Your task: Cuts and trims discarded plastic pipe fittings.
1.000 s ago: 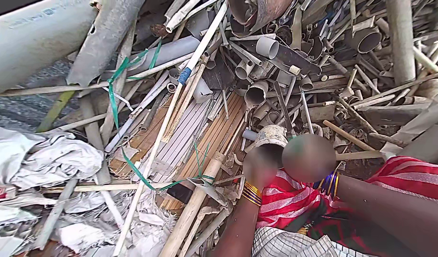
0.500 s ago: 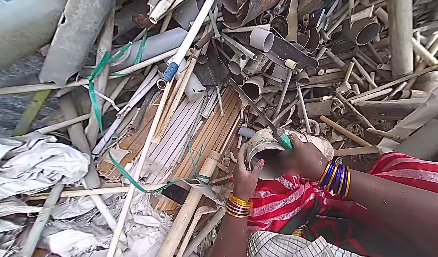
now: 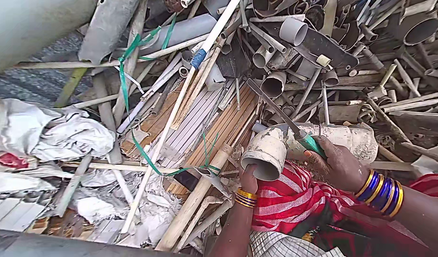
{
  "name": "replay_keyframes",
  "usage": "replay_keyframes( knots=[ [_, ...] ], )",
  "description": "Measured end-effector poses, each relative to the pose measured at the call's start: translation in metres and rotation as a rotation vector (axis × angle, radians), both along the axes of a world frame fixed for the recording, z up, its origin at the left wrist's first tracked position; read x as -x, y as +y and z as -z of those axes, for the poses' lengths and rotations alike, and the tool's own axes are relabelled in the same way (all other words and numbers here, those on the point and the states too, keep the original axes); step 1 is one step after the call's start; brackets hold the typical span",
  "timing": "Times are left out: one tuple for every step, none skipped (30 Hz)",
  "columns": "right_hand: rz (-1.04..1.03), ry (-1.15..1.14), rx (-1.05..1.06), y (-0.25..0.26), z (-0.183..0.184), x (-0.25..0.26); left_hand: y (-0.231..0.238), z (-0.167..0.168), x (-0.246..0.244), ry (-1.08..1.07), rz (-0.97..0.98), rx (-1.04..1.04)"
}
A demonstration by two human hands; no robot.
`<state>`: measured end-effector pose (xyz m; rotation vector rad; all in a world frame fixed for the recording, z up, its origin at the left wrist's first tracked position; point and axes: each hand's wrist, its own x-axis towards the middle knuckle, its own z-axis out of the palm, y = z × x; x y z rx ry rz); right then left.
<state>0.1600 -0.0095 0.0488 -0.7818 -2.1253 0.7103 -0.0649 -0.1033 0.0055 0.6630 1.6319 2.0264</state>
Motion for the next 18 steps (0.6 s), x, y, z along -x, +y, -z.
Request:
replay_keyframes(
  knots=[
    [0.011, 0.005, -0.079, -0.005, 0.002, 0.0, -0.002, 0.0, -0.002, -0.005, -0.013, -0.005],
    [0.012, 0.018, -0.173, -0.011, 0.003, 0.001, -0.002, 0.0, -0.003, -0.01, -0.027, -0.009],
    [0.005, 0.044, -0.288, -0.018, 0.005, 0.002, -0.002, 0.0, -0.005, -0.018, -0.041, -0.018],
    [-0.004, 0.078, -0.422, -0.023, 0.006, 0.003, -0.002, 0.0, -0.006, -0.027, -0.041, -0.029],
    [-0.022, 0.101, -0.538, -0.027, 0.007, 0.005, -0.002, 0.0, -0.006, -0.026, -0.037, -0.042],
    [-0.041, 0.095, -0.611, -0.029, 0.008, 0.006, -0.003, 0.001, -0.005, -0.023, -0.025, -0.053],
    [-0.042, 0.055, -0.644, -0.031, 0.01, 0.007, -0.004, 0.001, -0.004, -0.018, -0.011, -0.058],
    [-0.037, -0.038, -0.627, -0.031, 0.013, 0.008, -0.004, 0.001, -0.003, -0.014, -0.013, -0.056],
    [-0.038, -0.161, -0.54, -0.03, 0.013, 0.008, -0.004, 0.001, -0.003, -0.013, -0.026, -0.049],
    [-0.051, -0.28, -0.388, -0.03, 0.008, 0.006, -0.004, 0.001, -0.003, -0.02, -0.036, -0.043],
    [-0.033, -0.302, -0.326, -0.03, 0.005, 0.006, -0.005, 0.0, -0.002, -0.027, -0.036, -0.037],
    [0.002, -0.24, -0.383, -0.029, 0.005, 0.005, -0.005, 0.0, -0.001, -0.025, -0.032, -0.037],
    [0.035, -0.135, -0.501, -0.028, 0.005, 0.006, -0.005, 0.001, 0.0, -0.023, -0.021, -0.045],
    [0.041, -0.049, -0.596, -0.028, 0.004, 0.006, -0.005, 0.002, 0.001, -0.017, -0.01, -0.057],
    [0.031, -0.002, -0.648, -0.03, 0.005, 0.006, -0.005, 0.003, 0.002, -0.016, -0.002, -0.069],
    [0.016, -0.021, -0.659, -0.03, 0.007, 0.006, -0.006, 0.003, 0.002, -0.012, 0.006, -0.07],
    [-0.003, -0.113, -0.615, -0.031, 0.009, 0.005, -0.006, 0.003, 0.002, -0.011, 0.004, -0.062],
    [-0.039, -0.279, -0.476, -0.033, 0.006, 0.003, -0.006, 0.003, 0.002, -0.012, 0.0, -0.051]
  ],
)
